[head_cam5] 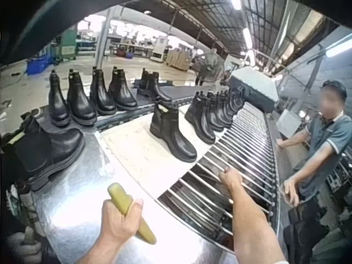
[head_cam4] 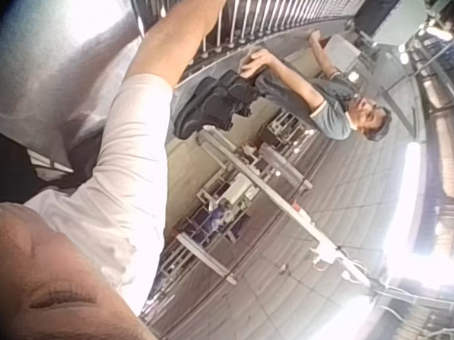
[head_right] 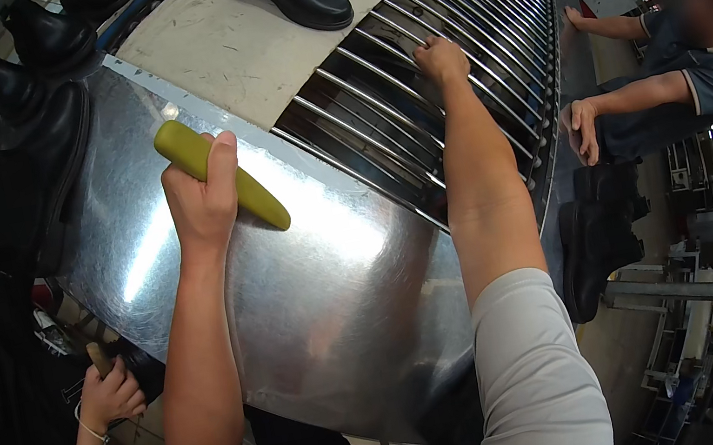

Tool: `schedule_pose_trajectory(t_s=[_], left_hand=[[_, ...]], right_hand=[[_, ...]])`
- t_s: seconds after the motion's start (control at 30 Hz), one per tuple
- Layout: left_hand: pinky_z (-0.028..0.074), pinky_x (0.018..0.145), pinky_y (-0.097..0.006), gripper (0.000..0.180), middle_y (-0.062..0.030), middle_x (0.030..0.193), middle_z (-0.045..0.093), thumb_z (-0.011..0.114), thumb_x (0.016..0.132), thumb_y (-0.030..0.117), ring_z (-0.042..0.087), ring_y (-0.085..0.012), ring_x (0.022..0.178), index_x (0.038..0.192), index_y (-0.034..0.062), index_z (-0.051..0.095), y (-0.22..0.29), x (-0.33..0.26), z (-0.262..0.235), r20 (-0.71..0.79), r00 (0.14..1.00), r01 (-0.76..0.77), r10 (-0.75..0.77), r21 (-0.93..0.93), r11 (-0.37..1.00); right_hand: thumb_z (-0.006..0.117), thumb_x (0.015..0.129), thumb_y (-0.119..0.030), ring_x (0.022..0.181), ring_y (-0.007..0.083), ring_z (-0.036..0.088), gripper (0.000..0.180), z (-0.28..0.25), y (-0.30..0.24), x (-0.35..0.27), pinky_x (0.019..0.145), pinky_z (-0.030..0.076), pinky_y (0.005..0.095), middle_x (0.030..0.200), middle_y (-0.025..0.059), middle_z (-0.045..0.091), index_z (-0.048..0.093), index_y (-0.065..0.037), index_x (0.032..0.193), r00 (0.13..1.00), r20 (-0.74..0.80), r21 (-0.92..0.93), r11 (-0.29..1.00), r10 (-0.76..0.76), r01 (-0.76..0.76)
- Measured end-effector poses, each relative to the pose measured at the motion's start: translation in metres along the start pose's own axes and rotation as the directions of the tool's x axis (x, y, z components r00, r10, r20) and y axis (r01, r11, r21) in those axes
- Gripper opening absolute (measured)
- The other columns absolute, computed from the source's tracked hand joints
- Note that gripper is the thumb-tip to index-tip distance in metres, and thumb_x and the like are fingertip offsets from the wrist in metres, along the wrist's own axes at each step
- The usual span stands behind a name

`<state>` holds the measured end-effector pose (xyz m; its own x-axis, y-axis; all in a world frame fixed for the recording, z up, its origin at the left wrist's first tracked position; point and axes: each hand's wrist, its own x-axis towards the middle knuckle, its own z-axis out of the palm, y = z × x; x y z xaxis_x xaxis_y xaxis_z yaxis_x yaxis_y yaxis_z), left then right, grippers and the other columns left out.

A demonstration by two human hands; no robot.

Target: The person uses a yellow-handled tool to rub and polish the surface of black boots on a metal table. They handle the boots one at a time, rotating them to cover different areas, and place finished boots onto a roller conveyor belt.

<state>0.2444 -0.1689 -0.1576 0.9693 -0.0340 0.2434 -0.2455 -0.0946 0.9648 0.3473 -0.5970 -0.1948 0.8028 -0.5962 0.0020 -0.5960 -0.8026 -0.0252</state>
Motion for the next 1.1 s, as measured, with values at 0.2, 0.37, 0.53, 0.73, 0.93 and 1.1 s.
schedule_pose_trajectory(t_s=[0.2,0.37,0.53,0.73,0.93,1.1], left_hand=[[0.037,0.055,-0.033,0.038,-0.0021,0.059,0.05,0.063,0.096,0.018,0.046,-0.012,0.058,0.065,0.0004,0.052,0.005,0.0,-0.001,-0.012,1.0,0.02,-0.02,-0.001,1.0],[0.042,0.057,-0.035,0.038,-0.005,0.061,0.056,0.067,0.095,0.025,0.053,-0.0145,0.059,0.067,0.0003,0.058,0.004,0.0,0.001,-0.018,0.998,0.059,-0.058,0.043,0.997],[0.052,0.055,-0.04,0.044,-0.0134,0.055,0.065,0.068,0.089,0.036,0.068,-0.0309,0.052,0.061,0.0018,0.065,0.004,0.003,-0.003,-0.061,0.998,0.035,-0.031,0.067,0.997],[0.039,0.054,-0.034,0.041,-0.004,0.056,0.051,0.065,0.094,0.023,0.049,-0.0136,0.055,0.062,0.0015,0.052,0.006,0.002,0.002,-0.024,0.999,0.034,-0.034,0.024,0.999],[0.039,0.054,-0.034,0.041,-0.0043,0.056,0.051,0.064,0.095,0.023,0.048,-0.0135,0.055,0.062,0.0014,0.053,0.004,0.003,0.004,-0.034,0.999,0.012,-0.011,0.031,0.999],[0.049,0.056,-0.038,0.041,-0.0113,0.058,0.061,0.066,0.091,0.031,0.063,-0.0258,0.056,0.063,0.0015,0.062,0.005,0.006,0.001,-0.022,0.999,0.041,-0.039,0.084,0.996]], right_hand=[[0.058,0.088,-0.04,0.112,0.0416,0.067,0.038,0.01,0.006,0.003,0.098,0.052,0.0512,0.116,0.0206,0.073,0.074,-0.014,0.111,0.996,-0.087,0.039,0.999,-0.013,0.017],[0.06,0.089,-0.038,0.108,0.0405,0.069,0.035,0.005,0.012,0.003,0.094,0.053,0.0501,0.111,0.0206,0.074,0.074,-0.012,0.106,0.999,-0.023,0.075,0.996,-0.046,0.048],[0.056,0.087,-0.037,0.113,0.0379,0.067,0.038,0.001,-0.004,-0.006,0.098,0.053,0.0488,0.119,0.0175,0.072,0.074,-0.015,0.112,0.998,-0.033,-0.002,0.999,-0.046,0.046],[0.056,0.088,-0.037,0.115,0.039,0.067,0.036,-0.002,-0.001,-0.009,0.097,0.054,0.0491,0.119,0.0187,0.072,0.074,-0.015,0.109,0.997,-0.048,-0.001,0.998,-0.055,0.055],[0.056,0.087,-0.037,0.114,0.0394,0.067,0.035,-0.002,0.0,-0.01,0.097,0.054,0.0495,0.119,0.0187,0.073,0.074,-0.016,0.109,0.998,-0.044,0.01,0.999,-0.036,0.037],[0.056,0.086,-0.036,0.114,0.0387,0.067,0.037,-0.003,-0.004,-0.014,0.098,0.053,0.0489,0.119,0.0177,0.073,0.074,-0.015,0.11,0.999,-0.038,0.015,1.0,-0.025,0.026]])
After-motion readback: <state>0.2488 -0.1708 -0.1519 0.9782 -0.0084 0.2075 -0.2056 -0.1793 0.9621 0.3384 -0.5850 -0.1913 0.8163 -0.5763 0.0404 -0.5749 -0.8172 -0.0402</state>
